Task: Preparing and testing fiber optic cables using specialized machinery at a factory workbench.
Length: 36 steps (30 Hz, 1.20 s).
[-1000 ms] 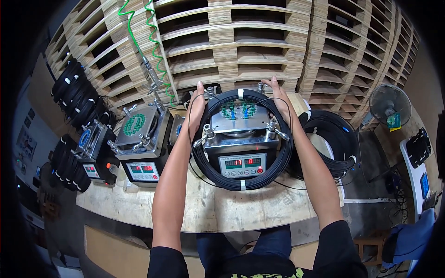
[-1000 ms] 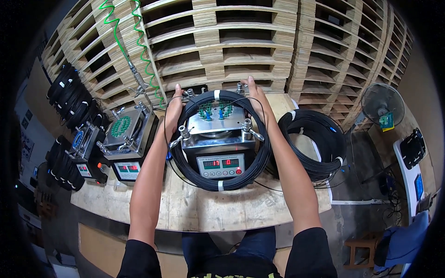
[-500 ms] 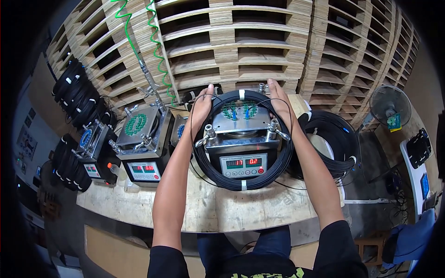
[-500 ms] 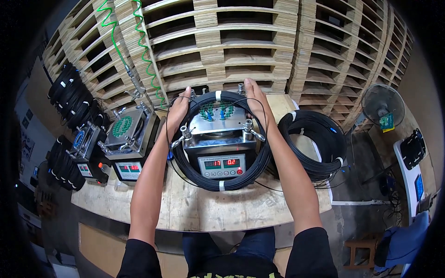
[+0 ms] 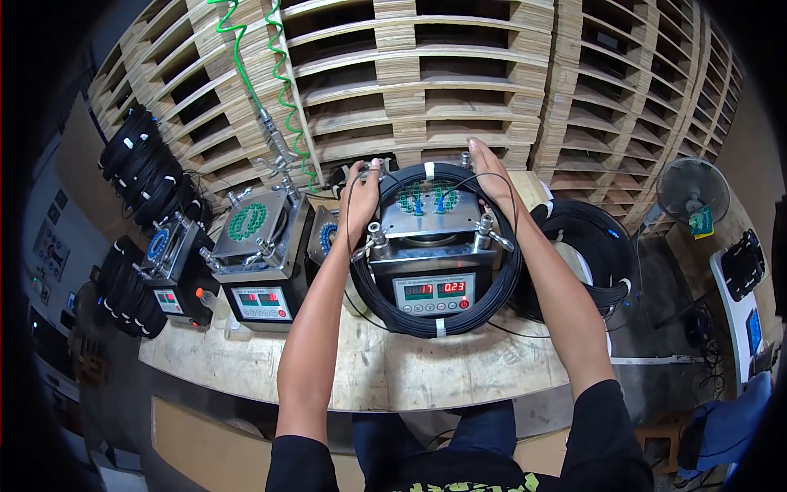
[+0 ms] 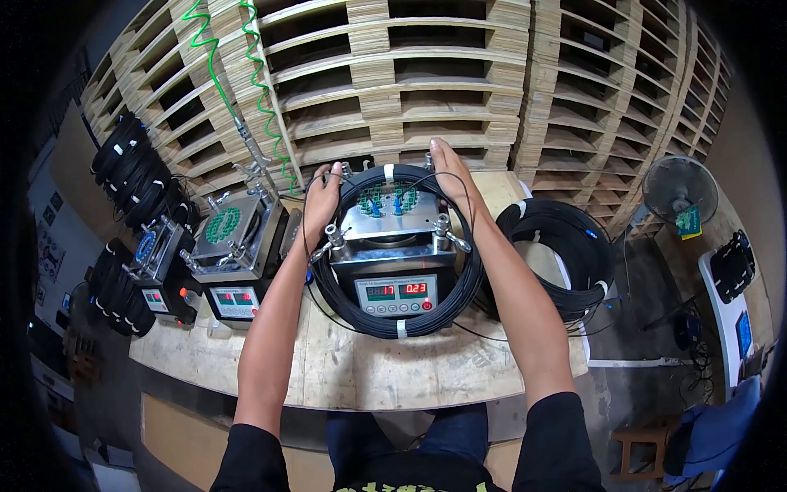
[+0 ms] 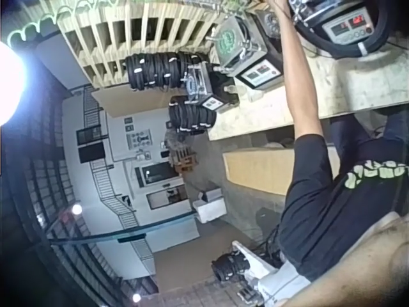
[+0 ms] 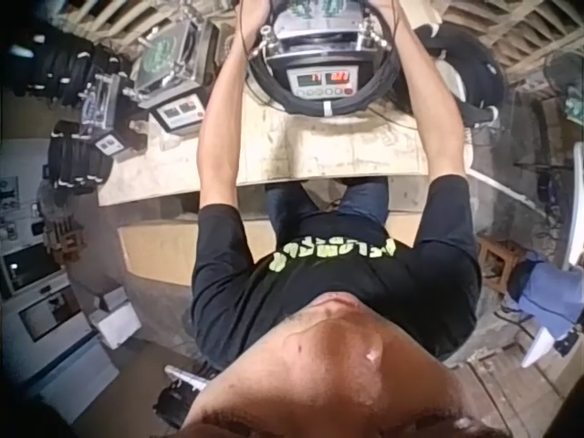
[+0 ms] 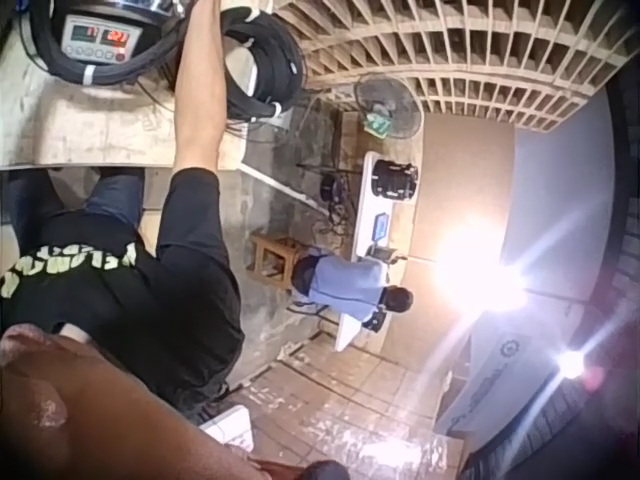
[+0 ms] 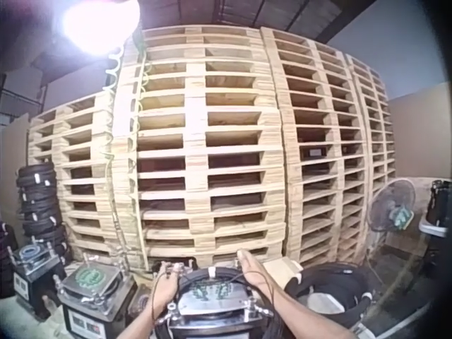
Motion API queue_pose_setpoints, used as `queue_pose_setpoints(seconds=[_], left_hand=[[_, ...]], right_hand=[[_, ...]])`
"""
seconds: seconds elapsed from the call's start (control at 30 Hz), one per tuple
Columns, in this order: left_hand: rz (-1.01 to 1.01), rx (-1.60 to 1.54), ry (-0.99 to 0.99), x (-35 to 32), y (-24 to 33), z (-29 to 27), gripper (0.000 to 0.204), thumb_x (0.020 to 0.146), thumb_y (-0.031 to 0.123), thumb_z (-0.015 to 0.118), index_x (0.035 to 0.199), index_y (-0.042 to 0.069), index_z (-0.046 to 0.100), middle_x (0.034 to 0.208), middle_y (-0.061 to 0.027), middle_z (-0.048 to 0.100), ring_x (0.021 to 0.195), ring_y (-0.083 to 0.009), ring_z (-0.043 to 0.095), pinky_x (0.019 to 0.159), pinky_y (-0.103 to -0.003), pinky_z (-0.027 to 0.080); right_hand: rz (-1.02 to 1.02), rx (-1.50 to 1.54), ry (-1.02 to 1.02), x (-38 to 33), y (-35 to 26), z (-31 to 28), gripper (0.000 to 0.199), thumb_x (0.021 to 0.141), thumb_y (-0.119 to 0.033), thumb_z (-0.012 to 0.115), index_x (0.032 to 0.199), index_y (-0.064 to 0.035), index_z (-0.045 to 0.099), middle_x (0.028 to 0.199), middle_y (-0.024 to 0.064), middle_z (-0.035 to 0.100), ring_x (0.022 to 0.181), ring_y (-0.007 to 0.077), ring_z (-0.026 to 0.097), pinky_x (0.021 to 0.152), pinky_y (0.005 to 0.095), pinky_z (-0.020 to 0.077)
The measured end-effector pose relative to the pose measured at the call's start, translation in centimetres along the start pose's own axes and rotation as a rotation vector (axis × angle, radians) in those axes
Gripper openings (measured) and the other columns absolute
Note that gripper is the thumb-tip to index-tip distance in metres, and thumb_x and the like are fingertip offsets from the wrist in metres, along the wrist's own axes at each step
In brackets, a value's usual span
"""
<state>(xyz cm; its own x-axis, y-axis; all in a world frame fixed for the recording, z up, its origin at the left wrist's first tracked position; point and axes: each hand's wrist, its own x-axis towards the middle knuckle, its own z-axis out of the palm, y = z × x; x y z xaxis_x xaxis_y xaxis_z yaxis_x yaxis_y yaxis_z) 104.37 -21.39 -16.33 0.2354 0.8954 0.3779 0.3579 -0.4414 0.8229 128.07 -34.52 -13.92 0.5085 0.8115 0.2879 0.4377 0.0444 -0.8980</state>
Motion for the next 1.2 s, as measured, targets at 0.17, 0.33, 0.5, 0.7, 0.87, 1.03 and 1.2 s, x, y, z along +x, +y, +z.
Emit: queue_pose_setpoints(seconds=[0.17, 0.33, 0.5, 0.7, 0.87, 1.03, 1.2], left_hand=[[-0.013, -0.098, -0.102, -0.5, 0.8, -1.1, 0.068, 0.1, 0.056, 0.05, 0.131, -0.003, 0.059, 0.123, -0.0237, 0.066, 0.116, -0.0311, 0.062, 0.099, -0.036, 0.045], [0.027, -0.126, -0.158, 0.7, -0.5, -0.9, 0.058, 0.102, 0.047, 0.052, 0.133, -0.002, 0.057, 0.122, -0.0236, 0.066, 0.113, -0.0287, 0.062, 0.097, -0.035, 0.046], [0.057, 0.074, -0.129, 2.8, -2.3, -0.1, 0.053, 0.102, 0.029, 0.051, 0.147, 0.004, 0.039, 0.122, -0.0311, 0.063, 0.118, -0.0411, 0.061, 0.098, -0.043, 0.046], [-0.144, -0.093, -0.175, 1.7, 1.3, -0.2, 0.072, 0.101, 0.045, 0.05, 0.154, 0.001, 0.027, 0.143, -0.0314, 0.049, 0.135, -0.0411, 0.047, 0.111, -0.041, 0.036], [-0.186, -0.201, -0.271, 1.2, 2.6, -0.3, 0.078, 0.102, 0.059, 0.039, 0.148, -0.005, 0.039, 0.145, -0.0265, 0.049, 0.136, -0.0345, 0.045, 0.112, -0.038, 0.033], [-0.164, -0.231, -0.278, 1.8, 1.2, -0.2, 0.076, 0.103, 0.058, 0.038, 0.141, -0.008, 0.048, 0.14, -0.024, 0.055, 0.13, -0.0319, 0.051, 0.11, -0.038, 0.035], [-0.166, -0.211, -0.272, 2.5, -0.3, -0.4, 0.075, 0.103, 0.059, 0.037, 0.136, -0.006, 0.053, 0.134, -0.0255, 0.059, 0.127, -0.0332, 0.054, 0.108, -0.039, 0.038]], right_hand=[[-0.015, -0.005, 0.017, -0.1, -0.4, 0.7, 0.059, 0.105, -0.051, 0.037, 0.142, -0.0079, 0.05, 0.109, 0.0199, 0.068, 0.075, 0.0281, 0.069, 0.059, 0.0375, 0.0532], [0.141, 0.063, -0.142, 1.0, 1.6, 0.1, 0.06, 0.105, -0.052, 0.037, 0.141, -0.006, 0.051, 0.111, 0.0179, 0.067, 0.084, 0.0271, 0.067, 0.076, 0.0373, 0.0538], [-0.021, 0.225, -0.093, 1.2, 3.0, 1.1, 0.064, 0.106, -0.052, 0.037, 0.139, 0.0003, 0.053, 0.122, 0.0152, 0.063, 0.098, 0.0224, 0.061, 0.092, 0.0337, 0.0474], [-0.084, 0.185, -0.074, 1.1, 3.1, 0.5, 0.064, 0.106, -0.052, 0.037, 0.138, 0.0002, 0.054, 0.122, 0.0148, 0.064, 0.093, 0.0217, 0.06, 0.089, 0.0333, 0.0481], [-0.169, 0.13, -0.012, 2.3, 4.6, -0.1, 0.056, 0.108, -0.047, 0.036, 0.13, -0.0011, 0.059, 0.107, 0.0067, 0.064, 0.078, 0.0147, 0.053, 0.078, 0.0291, 0.0481], [-0.219, 0.016, 0.044, 1.7, 4.1, 0.5, 0.061, 0.107, -0.049, 0.035, 0.134, 0.0019, 0.056, 0.13, 0.0157, 0.062, 0.118, 0.0254, 0.057, 0.106, 0.0332, 0.039], [-0.198, 0.044, -0.091, 1.5, 3.1, 0.4, 0.063, 0.106, -0.05, 0.038, 0.136, 0.002, 0.054, 0.133, 0.0219, 0.06, 0.128, 0.0323, 0.054, 0.109, 0.0341, 0.0369]])
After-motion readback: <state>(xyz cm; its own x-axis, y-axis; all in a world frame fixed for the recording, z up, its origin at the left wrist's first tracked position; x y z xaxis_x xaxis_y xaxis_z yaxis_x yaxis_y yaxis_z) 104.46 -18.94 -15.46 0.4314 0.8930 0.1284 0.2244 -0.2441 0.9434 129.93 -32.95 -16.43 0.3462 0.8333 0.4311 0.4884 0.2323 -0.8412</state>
